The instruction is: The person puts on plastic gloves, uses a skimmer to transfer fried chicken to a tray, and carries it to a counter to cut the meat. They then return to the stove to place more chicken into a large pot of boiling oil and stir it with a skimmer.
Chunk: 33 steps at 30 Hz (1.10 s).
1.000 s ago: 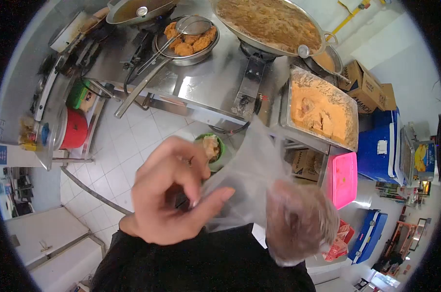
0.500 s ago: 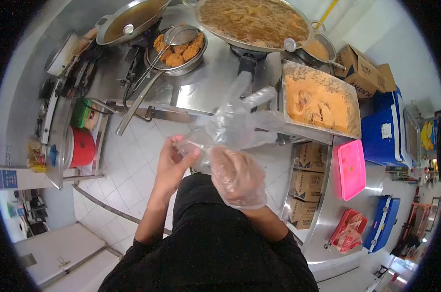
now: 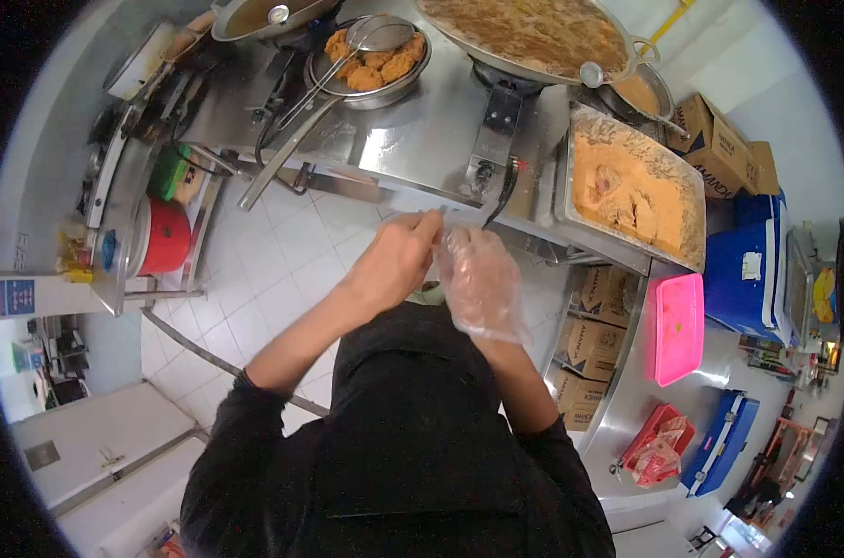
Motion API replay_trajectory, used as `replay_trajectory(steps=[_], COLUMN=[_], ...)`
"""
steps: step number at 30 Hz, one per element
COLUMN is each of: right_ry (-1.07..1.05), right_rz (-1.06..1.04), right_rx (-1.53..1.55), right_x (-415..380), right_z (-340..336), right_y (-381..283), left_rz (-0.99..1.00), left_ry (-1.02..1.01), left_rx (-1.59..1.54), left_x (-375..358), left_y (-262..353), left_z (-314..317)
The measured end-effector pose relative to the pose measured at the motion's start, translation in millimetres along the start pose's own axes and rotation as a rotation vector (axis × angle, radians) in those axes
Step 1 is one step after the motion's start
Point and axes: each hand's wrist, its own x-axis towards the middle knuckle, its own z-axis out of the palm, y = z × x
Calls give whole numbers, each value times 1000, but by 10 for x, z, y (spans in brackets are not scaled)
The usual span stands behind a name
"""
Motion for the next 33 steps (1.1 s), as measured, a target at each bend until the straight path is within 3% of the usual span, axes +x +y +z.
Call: replay_trajectory(steps=[1, 4, 5, 9, 12, 14, 18, 20, 21, 24, 27, 30, 33], right_ry=[-67, 146, 126, 213, 387, 520, 510, 480, 449, 396, 332, 362, 451], right_rz=[-23, 23, 69, 122, 16, -102, -317, -367, -290, -258, -255, -144, -62], right_rx=[-12, 93, 149, 118, 106, -24, -85, -106, -58, 67, 128, 214, 189], right_x=[31, 156, 188, 311, 329, 278, 94, 27, -35, -145, -160, -147, -84], right_z=[45, 13, -57, -37, 48, 119, 475, 603, 572, 658, 657, 710, 698], right_y=[64, 111, 123, 221, 183, 69, 62, 23, -74, -103, -50, -16, 19], left_rz=[-1, -42, 11, -43, -368, -582, -891, -893, -891, -920, -864, -706, -622], left_ry=[-51, -146, -10, 164, 101, 259, 443, 500, 523, 413, 367, 186, 153], left_rx=[-4, -111, -98, -392, -841, -1053, -1607, -1716, -1768, -1887, -1929, -1076, -730], left_x=[60, 229, 240, 72, -229, -282, -311, -320, -312, -305, -247, -224, -278], left_y=[-24, -140, -165, 227, 413, 166, -172, -258, -304, -431, -457, -597, -511], left_z=[-35, -241, -271, -475, -109, 265, 536, 593, 609, 677, 794, 950, 933])
